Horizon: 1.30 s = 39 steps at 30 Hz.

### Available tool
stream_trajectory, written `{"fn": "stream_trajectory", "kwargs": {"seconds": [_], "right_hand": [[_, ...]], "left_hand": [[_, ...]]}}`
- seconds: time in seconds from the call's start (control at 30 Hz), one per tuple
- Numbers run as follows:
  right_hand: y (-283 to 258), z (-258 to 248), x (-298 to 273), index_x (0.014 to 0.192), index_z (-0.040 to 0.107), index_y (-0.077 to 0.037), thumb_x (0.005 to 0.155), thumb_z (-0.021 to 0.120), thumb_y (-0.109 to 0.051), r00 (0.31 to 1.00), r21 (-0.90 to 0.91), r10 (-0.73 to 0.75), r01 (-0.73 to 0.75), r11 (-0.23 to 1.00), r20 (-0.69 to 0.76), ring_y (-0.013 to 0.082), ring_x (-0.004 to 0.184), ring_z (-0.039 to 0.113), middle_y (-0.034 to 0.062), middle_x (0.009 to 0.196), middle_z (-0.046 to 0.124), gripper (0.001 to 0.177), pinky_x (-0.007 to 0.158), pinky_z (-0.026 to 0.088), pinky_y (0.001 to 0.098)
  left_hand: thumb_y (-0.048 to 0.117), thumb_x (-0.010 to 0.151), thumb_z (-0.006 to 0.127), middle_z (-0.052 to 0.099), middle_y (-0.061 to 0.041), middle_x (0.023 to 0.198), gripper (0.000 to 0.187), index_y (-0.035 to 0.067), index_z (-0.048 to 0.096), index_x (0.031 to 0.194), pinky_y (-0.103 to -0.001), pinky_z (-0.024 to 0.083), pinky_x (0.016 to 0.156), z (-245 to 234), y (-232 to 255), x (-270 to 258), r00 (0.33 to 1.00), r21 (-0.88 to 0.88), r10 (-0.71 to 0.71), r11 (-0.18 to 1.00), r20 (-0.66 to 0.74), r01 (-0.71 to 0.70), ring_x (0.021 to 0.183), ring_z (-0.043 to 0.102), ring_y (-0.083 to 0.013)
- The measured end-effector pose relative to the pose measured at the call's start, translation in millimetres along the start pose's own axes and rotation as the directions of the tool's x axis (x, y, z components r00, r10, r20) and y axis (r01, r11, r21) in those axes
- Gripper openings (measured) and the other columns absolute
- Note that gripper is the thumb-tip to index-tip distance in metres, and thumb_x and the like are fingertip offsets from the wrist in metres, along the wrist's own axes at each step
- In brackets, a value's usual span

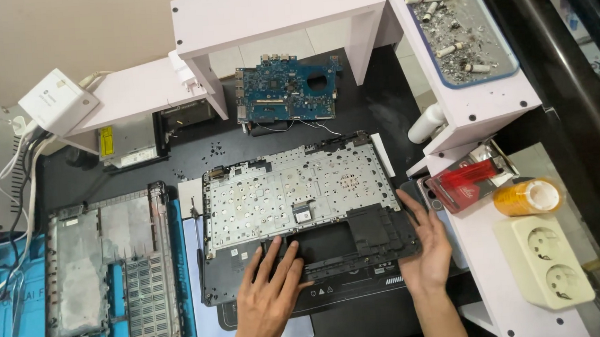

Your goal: The person uses a screwdriver to remove screws from a laptop motherboard and then detaches the board from the laptop chassis. They also remove screws from the laptop's bottom casing and flip the laptop over to access the screen hinge area.

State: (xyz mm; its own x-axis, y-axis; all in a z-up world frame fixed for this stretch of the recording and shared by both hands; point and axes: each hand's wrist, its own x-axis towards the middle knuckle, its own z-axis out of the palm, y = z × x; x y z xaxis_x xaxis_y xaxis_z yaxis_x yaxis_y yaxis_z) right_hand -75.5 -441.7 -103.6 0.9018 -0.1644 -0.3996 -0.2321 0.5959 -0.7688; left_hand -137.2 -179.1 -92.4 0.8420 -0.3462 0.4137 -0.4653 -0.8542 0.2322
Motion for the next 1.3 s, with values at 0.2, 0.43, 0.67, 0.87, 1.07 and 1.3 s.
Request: {"fn": "stream_trajectory", "kwargs": {"seconds": [0.2,0.43,0.67,0.87,1.07,1.3], "right_hand": [[38,-35,12,0.141,0.056,0.002,0.102,0.034,-0.024,0.999,0.066,-0.050,0.049,0.997,0.004,0.0252,0.119,0.064,0.0170,0.130,0.067,0.052,0.105,0.049,0.0384],[70,-52,10,0.112,0.069,0.005,0.085,0.062,-0.007,0.781,-0.765,-0.454,0.581,0.278,0.429,0.0336,0.102,0.069,0.0187,0.109,0.073,0.031,0.089,0.054,0.0435],[65,10,1,0.107,0.074,-0.003,0.088,0.074,-0.023,0.733,-0.801,-0.340,0.585,-0.129,0.590,0.0366,0.090,0.068,0.0172,0.101,0.071,0.028,0.079,0.055,0.0484],[78,15,12,0.121,0.069,-0.004,0.097,0.065,-0.030,0.734,-0.711,0.041,0.668,-0.218,0.678,0.0366,0.103,0.064,0.0192,0.119,0.064,0.035,0.088,0.054,0.0482],[95,-3,18,0.128,0.069,-0.007,0.099,0.057,-0.018,0.555,-0.469,0.163,0.800,-0.375,0.816,0.0382,0.113,0.061,0.0188,0.135,0.062,0.033,0.090,0.052,0.0509],[102,-3,17,0.124,0.069,-0.002,0.098,0.061,-0.032,0.621,-0.599,-0.044,0.731,-0.326,0.783,0.0372,0.120,0.060,0.0170,0.132,0.066,0.041,0.100,0.049,0.0507]], "left_hand": [[0.032,0.086,0.074,0.068,-0.010,0.134,0.034,0.005,0.070,0.108,-0.053,0.045,0.107,-13,2,7,1.000,0.030,0.003,1.000,0.007,-0.003,0.132,0.058,-0.0324],[0.034,0.087,0.073,0.069,-0.010,0.130,0.036,0.005,0.070,0.107,-0.052,0.046,0.106,-14,6,11,1.000,0.040,0.011,0.999,0.007,-0.011,0.130,0.059,-0.0322],[0.036,0.087,0.073,0.070,-0.009,0.128,0.036,0.005,0.070,0.106,-0.052,0.047,0.104,-10,7,11,1.000,0.047,0.027,0.999,0.011,-0.027,0.129,0.060,-0.0317],[0.036,0.087,0.073,0.069,-0.010,0.128,0.037,0.005,0.070,0.107,-0.053,0.048,0.104,-10,3,10,0.999,0.055,0.052,0.997,0.012,-0.053,0.129,0.060,-0.0326],[0.036,0.086,0.073,0.070,-0.010,0.129,0.037,0.005,0.071,0.107,-0.053,0.048,0.104,-12,4,11,0.999,0.040,0.028,0.999,0.036,-0.029,0.129,0.060,-0.0334],[0.037,0.084,0.074,0.071,-0.009,0.127,0.038,0.007,0.072,0.107,-0.054,0.047,0.104,-16,3,15,0.998,0.023,-0.009,1.000,0.056,0.008,0.128,0.060,-0.0316]]}}
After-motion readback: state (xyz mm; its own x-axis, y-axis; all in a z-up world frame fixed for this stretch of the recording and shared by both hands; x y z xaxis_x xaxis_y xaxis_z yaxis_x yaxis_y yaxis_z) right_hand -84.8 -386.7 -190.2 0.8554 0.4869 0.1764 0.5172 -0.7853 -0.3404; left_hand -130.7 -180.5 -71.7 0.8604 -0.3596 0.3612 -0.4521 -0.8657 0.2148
